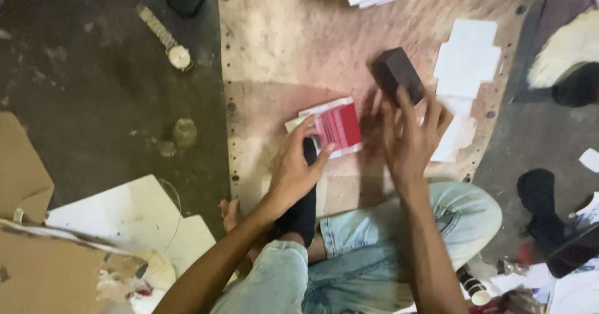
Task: The person sits on the floor and repeatedly rubs a small rectangular paper item with a sanding block. They flip the item over to sand both sides and then place it on a growing stack of finished items.
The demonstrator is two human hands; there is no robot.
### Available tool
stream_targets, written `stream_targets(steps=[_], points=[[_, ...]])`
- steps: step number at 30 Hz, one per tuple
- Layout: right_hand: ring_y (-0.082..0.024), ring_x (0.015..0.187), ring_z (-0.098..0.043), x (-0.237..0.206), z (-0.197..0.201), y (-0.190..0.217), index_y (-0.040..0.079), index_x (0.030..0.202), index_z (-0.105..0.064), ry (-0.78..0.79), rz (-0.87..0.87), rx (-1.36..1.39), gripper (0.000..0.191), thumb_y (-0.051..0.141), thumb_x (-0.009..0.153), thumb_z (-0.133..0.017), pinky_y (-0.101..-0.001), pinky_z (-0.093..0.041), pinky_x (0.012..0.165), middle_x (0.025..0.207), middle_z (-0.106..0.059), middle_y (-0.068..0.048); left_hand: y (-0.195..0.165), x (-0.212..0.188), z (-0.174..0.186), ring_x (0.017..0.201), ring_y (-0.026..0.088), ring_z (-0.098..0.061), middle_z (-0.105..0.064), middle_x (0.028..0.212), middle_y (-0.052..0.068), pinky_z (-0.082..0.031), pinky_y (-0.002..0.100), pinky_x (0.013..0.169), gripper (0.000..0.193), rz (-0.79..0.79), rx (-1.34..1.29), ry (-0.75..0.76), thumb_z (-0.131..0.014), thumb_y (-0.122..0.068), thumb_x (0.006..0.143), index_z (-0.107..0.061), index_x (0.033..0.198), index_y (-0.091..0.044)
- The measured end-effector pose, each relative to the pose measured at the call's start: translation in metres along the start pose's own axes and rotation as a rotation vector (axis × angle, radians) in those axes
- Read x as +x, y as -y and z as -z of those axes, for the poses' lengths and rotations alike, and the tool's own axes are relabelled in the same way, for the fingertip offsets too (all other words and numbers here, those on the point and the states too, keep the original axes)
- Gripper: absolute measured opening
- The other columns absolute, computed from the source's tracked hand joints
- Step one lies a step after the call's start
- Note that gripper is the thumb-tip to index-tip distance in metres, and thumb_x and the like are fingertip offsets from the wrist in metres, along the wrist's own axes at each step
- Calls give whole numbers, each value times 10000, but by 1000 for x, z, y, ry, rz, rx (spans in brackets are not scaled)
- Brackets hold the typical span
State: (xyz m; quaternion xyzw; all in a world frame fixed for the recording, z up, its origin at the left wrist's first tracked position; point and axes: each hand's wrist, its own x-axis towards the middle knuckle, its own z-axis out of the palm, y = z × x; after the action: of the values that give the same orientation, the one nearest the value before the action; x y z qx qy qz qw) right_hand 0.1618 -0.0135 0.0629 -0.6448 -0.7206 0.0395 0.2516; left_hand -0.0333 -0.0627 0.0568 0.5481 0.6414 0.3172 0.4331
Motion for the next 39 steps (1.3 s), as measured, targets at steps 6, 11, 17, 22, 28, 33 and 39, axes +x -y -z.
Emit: stream_targets(steps=[6, 11, 17, 22, 28, 33, 39], points=[[-217, 945, -744, -16, -7, 15, 22, 1316, -617, 365, -630, 749, 392, 187, 975, -720, -345, -580, 835, 1086, -762, -127, 19, 17, 11, 1133, 253, -719, -754, 1182, 117, -541, 387, 974, 619, 132, -54, 92, -740, -304, 940, -500, 1458, -65], [-218, 850, -709, -26, -12, 20, -20, 1233, -619, 494, -420, 644, 408, 206, 926, -764, -382, -561, 755, 973, -736, -166, 3, 17, 24, 1145, 270, -733, -727, 1216, 145, -573, 362, 951, 524, 150, -154, 79, -694, -246, 992, -539, 1460, -67], [-162, 881, -688, -26, -6, 14, -7, 1212, -655, 407, -500, 833, 379, 170, 913, -806, -316, -556, 785, 1022, -737, -154, -21, 26, 28, 1094, 319, -694, -691, 1226, 260, -572, 349, 914, 421, -110, -47, -128, -737, -159, 933, -606, 1316, -44], [-130, 817, -719, -27, -3, 19, -15, 1154, -660, 293, -438, 599, 356, 147, 888, -833, -266, -575, 731, 938, -743, -117, -30, 27, 23, 812, 174, -786, -796, 930, 147, -590, 312, 749, 338, 377, -40, 40, -780, -257, 915, -738, 1193, -70], [-176, 780, -728, -28, -1, 9, 9, 1068, -680, 560, -698, 998, 346, 159, 819, -867, -319, -600, 714, 900, -760, -100, -26, 29, 39, 855, 147, -720, -770, 998, 209, -581, 324, 734, 372, 269, -568, 360, -735, -266, 956, -724, 1220, -5], [-304, 609, -680, -32, -14, 11, 23, 972, -663, 381, -452, 345, 392, 293, 834, -911, -415, -515, 563, 722, -676, -152, -40, 20, 25, 887, 316, -749, -769, 961, 222, -581, 415, 842, 563, 398, 251, 384, -598, -285, 1051, -401, 1543, -96], [-429, 939, -627, -34, -14, 13, -21, 1184, -605, 257, -215, 293, 509, 201, 767, -794, -490, -503, 776, 1043, -651, -219, -28, 18, 22, 1538, 289, -340, -342, 1654, 135, -325, 435, 1262, 666, -591, 818, 334, -627, -173, 927, -420, 1554, -91]])
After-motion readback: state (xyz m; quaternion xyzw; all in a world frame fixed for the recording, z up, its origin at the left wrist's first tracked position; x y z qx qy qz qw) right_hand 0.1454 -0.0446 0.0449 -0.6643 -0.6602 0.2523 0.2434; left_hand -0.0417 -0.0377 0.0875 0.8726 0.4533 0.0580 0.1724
